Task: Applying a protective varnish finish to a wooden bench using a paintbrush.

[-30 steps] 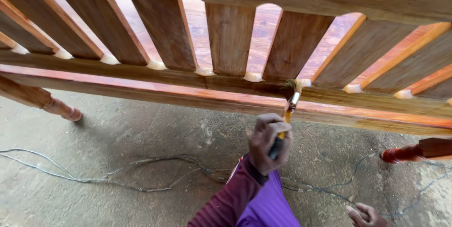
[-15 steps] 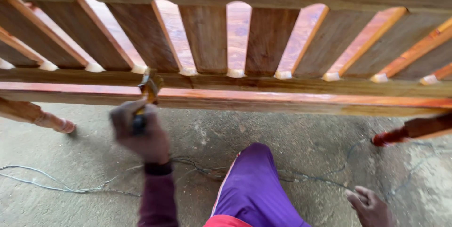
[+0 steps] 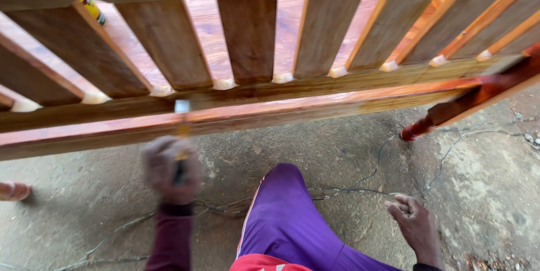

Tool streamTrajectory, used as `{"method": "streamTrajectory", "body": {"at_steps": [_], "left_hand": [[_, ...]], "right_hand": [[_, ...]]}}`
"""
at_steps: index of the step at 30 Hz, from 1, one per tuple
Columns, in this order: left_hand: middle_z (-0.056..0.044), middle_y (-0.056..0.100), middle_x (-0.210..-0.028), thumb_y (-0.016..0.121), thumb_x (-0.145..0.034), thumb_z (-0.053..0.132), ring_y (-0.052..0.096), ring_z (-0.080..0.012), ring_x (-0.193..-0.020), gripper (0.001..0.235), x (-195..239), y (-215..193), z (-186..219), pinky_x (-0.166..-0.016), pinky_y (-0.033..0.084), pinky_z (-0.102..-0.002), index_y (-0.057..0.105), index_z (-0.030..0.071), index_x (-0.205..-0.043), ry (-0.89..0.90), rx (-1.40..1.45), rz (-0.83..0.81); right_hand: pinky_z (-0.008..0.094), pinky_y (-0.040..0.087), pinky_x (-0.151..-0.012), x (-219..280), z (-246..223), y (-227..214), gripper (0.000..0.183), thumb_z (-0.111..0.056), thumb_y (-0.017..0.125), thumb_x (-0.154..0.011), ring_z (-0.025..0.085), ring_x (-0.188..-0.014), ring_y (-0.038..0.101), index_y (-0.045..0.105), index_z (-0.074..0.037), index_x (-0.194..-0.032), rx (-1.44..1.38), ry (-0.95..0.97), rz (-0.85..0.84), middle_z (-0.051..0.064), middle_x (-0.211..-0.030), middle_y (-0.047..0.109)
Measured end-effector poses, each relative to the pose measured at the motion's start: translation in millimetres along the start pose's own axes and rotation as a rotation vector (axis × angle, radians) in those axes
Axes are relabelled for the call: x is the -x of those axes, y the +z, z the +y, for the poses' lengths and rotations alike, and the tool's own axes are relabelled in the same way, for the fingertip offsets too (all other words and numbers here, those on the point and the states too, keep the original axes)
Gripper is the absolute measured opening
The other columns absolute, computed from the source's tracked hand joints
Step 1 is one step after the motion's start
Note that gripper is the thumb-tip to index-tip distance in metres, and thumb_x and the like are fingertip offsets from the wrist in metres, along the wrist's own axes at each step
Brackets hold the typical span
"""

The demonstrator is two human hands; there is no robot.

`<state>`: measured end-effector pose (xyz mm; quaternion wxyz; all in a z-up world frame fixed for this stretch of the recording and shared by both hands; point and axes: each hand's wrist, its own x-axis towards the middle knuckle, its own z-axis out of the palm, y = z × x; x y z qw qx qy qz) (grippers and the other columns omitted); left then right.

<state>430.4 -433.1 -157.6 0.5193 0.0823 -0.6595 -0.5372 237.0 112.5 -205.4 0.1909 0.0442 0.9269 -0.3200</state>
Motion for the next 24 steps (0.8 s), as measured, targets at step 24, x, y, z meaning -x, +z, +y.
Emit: {"method": "streamTrajectory", "body": {"at_steps": [24], "left_hand": [[-0.012, 0.055, -0.112, 0.060, -0.102, 0.020, 0.060, -0.0159, -0.079, 0.016, 190, 374, -48, -0.051, 0.056, -0.026, 0.056, 0.009, -0.112, 0.033, -0.606, -0.206]], "right_hand": [[0.040, 0.062, -0.088, -111, -1, 30, 0.060, -0.044, 0.075, -0.084, 0.026, -0.101, 0.078, 0.069, -0.006, -0.130, 0.039, -0.209, -0.190, 0.015, -0.113, 0.079]]}}
